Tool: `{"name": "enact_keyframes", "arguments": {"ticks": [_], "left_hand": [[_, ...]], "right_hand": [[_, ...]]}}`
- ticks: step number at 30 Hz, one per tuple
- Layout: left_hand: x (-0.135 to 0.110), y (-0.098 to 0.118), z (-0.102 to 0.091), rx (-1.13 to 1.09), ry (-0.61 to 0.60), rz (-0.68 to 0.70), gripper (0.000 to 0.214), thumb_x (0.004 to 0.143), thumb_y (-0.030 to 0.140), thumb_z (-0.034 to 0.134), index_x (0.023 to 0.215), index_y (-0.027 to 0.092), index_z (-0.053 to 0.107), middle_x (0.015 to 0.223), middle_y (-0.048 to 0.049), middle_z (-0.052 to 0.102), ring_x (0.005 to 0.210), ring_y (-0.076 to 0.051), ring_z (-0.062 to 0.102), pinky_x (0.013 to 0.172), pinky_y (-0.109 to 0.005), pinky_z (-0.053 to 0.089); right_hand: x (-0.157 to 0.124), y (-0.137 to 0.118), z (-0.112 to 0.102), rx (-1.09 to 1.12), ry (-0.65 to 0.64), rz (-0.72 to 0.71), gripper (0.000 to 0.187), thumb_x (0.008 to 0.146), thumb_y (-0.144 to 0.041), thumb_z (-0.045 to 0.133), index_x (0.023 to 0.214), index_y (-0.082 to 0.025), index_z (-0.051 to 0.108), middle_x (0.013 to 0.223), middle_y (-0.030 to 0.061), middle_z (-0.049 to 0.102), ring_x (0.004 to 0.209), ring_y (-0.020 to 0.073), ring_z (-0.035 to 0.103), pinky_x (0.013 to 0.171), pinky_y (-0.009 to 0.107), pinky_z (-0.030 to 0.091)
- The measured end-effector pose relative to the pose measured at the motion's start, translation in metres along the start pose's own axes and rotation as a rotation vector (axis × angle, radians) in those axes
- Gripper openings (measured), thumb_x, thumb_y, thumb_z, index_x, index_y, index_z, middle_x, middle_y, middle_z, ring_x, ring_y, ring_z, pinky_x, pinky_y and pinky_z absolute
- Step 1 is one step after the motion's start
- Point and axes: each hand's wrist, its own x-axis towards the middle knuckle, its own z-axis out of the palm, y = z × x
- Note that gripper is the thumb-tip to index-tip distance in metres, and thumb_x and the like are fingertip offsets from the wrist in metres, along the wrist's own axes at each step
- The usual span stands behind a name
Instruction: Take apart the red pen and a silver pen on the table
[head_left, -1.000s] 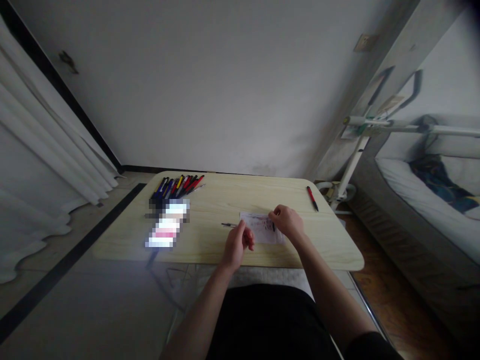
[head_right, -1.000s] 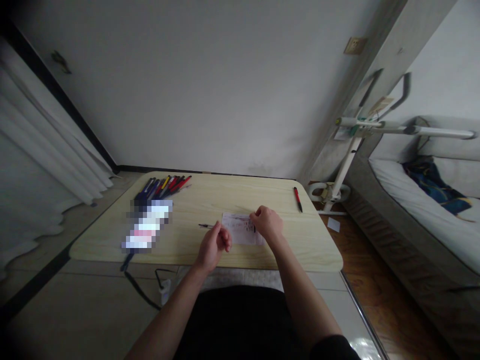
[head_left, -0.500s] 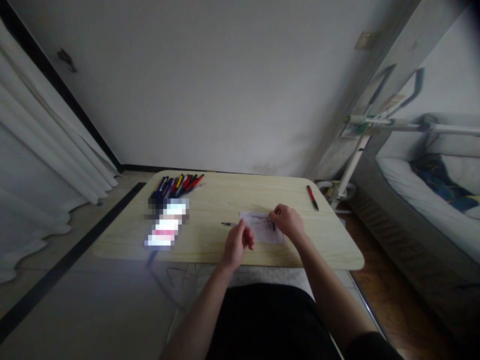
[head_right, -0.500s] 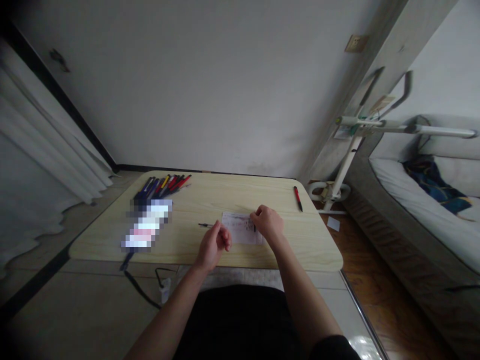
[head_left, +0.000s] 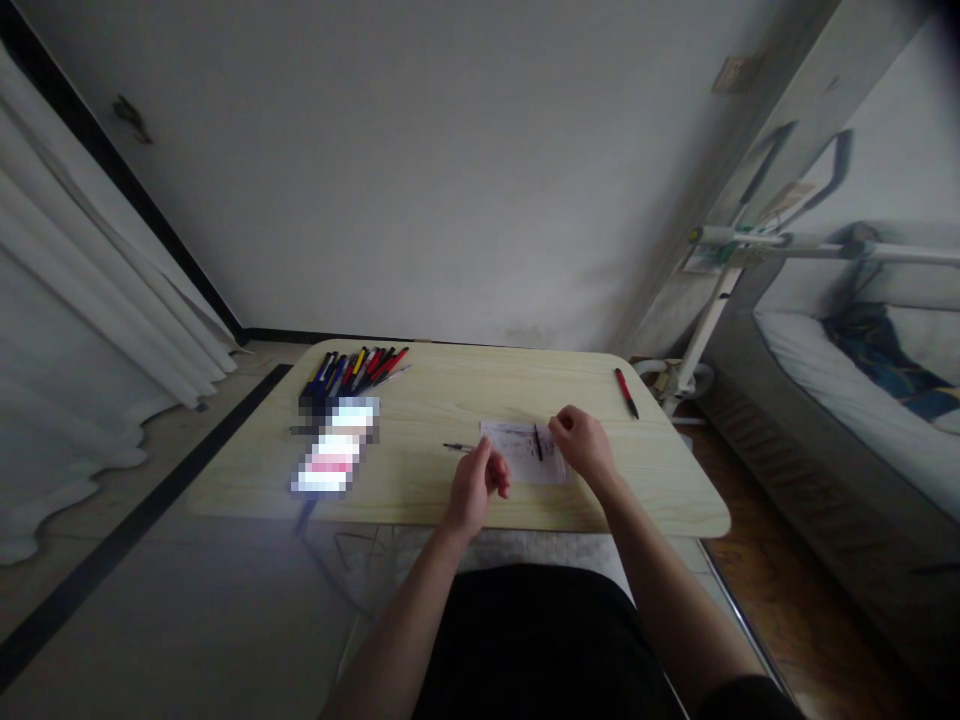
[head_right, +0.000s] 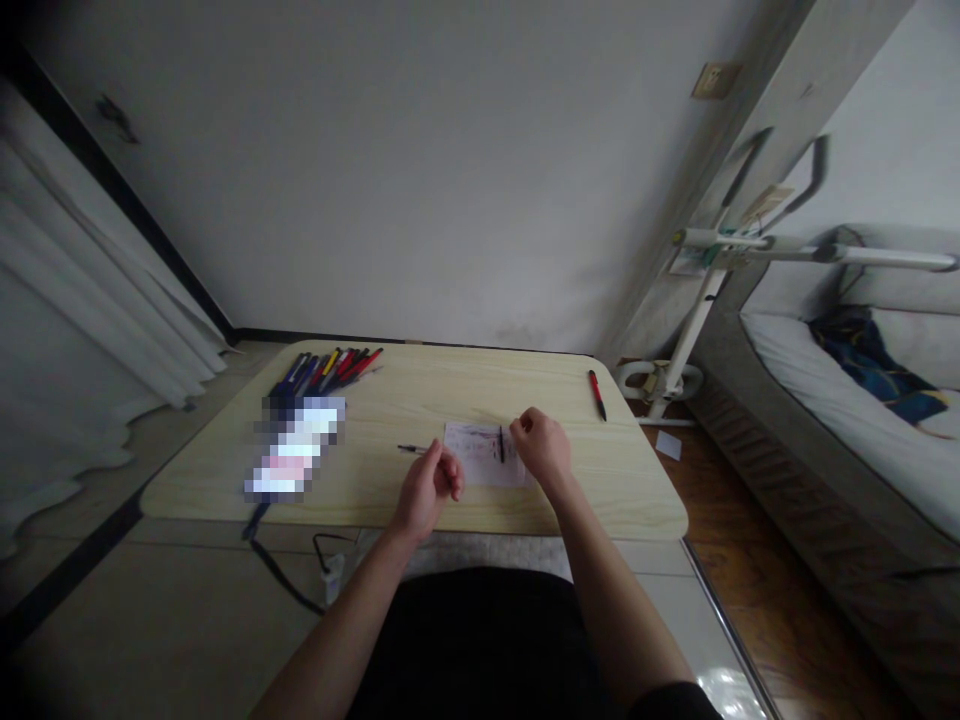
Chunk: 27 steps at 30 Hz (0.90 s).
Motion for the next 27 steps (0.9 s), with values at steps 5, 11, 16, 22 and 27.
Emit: {"name": "enact_keyframes", "arguments": {"ticks": [5, 11, 16, 22, 27], "left_hand": [[-0.001, 0.001, 0.001, 0.008, -0.005, -0.004, 0.041, 0.079, 0.051, 0.045, 0.057, 0.016, 0.047, 0.05, 0.0019, 0.05, 0.043, -0.008, 0.045, 0.044, -0.022, 0.033], [0.0, 0.0, -0.001, 0.022, -0.016, 0.001, 0.041, 0.081, 0.049, 0.042, 0.057, 0.016, 0.047, 0.051, 0.0019, 0.05, 0.043, -0.008, 0.045, 0.044, -0.022, 0.033], [-0.001, 0.0, 0.0, 0.02, -0.015, 0.008, 0.04, 0.082, 0.048, 0.042, 0.058, 0.016, 0.048, 0.05, 0.0018, 0.05, 0.043, -0.008, 0.046, 0.045, -0.022, 0.033], [-0.001, 0.001, 0.001, 0.016, -0.014, -0.003, 0.041, 0.08, 0.05, 0.044, 0.058, 0.016, 0.047, 0.051, 0.0017, 0.05, 0.043, -0.008, 0.045, 0.045, -0.022, 0.033], [-0.001, 0.003, 0.002, 0.007, -0.006, -0.009, 0.041, 0.078, 0.052, 0.046, 0.057, 0.016, 0.047, 0.05, 0.0019, 0.05, 0.043, -0.008, 0.045, 0.044, -0.022, 0.033]], "right_hand": [[-0.004, 0.011, 0.005, 0.095, 0.073, -0.022, 0.022, 0.074, -0.031, 0.043, 0.067, -0.018, 0.059, 0.06, 0.0031, 0.06, 0.055, 0.0141, 0.051, 0.051, 0.023, 0.03], [-0.007, 0.019, 0.01, 0.177, 0.131, -0.029, 0.024, 0.075, -0.032, 0.042, 0.067, -0.017, 0.059, 0.061, 0.0048, 0.061, 0.056, 0.0153, 0.052, 0.052, 0.023, 0.032], [-0.01, 0.021, 0.011, 0.195, 0.139, -0.055, 0.025, 0.076, -0.033, 0.042, 0.067, -0.017, 0.059, 0.061, 0.0043, 0.061, 0.055, 0.0152, 0.052, 0.052, 0.023, 0.033], [-0.013, 0.02, 0.011, 0.189, 0.146, -0.069, 0.026, 0.076, -0.034, 0.043, 0.067, -0.017, 0.06, 0.061, 0.004, 0.062, 0.055, 0.0148, 0.053, 0.053, 0.023, 0.034], [-0.014, 0.02, 0.01, 0.191, 0.13, -0.066, 0.026, 0.076, -0.033, 0.042, 0.068, -0.017, 0.061, 0.061, 0.0042, 0.062, 0.055, 0.0147, 0.053, 0.053, 0.023, 0.034]]}}
